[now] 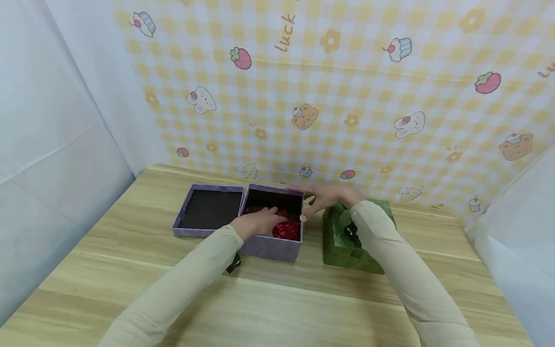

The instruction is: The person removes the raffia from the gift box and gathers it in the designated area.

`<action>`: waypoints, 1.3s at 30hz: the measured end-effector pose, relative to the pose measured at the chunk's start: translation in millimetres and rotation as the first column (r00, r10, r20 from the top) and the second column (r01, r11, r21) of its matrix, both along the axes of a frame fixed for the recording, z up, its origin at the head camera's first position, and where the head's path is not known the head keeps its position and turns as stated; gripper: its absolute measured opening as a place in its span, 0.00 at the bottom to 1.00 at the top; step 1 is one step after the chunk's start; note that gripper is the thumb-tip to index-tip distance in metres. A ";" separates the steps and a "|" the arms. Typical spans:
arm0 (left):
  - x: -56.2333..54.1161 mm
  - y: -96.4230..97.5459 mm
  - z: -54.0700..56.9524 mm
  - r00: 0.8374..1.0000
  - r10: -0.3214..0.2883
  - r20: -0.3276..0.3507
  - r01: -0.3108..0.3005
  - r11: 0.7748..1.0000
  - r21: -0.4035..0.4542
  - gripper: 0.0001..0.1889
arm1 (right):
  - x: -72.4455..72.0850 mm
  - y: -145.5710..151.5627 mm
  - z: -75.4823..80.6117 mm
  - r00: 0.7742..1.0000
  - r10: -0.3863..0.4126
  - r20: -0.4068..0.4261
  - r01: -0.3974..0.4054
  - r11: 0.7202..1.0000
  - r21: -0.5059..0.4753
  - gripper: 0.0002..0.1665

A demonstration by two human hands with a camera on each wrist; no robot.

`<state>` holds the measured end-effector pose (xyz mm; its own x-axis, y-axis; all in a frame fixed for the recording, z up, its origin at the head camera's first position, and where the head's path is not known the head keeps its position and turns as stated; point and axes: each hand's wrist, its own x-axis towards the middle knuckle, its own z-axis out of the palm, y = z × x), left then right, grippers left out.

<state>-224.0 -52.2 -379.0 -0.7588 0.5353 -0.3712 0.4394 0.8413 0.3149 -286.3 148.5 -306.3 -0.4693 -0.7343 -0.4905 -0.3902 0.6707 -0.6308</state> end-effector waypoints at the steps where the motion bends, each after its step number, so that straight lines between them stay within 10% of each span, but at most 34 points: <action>1: -0.1 0.4 0.8 1.000 0.000 -0.001 0.000 1.000 0.004 0.28 | 0.0 0.2 0.6 1.000 -0.004 0.002 0.003 1.000 0.001 0.55; 39: -1.7 2.1 2.7 1.000 -0.031 0.001 0.031 0.998 0.049 0.31 | -18.0 17.0 -8.0 0.984 -0.172 -0.044 0.155 0.951 -0.267 0.22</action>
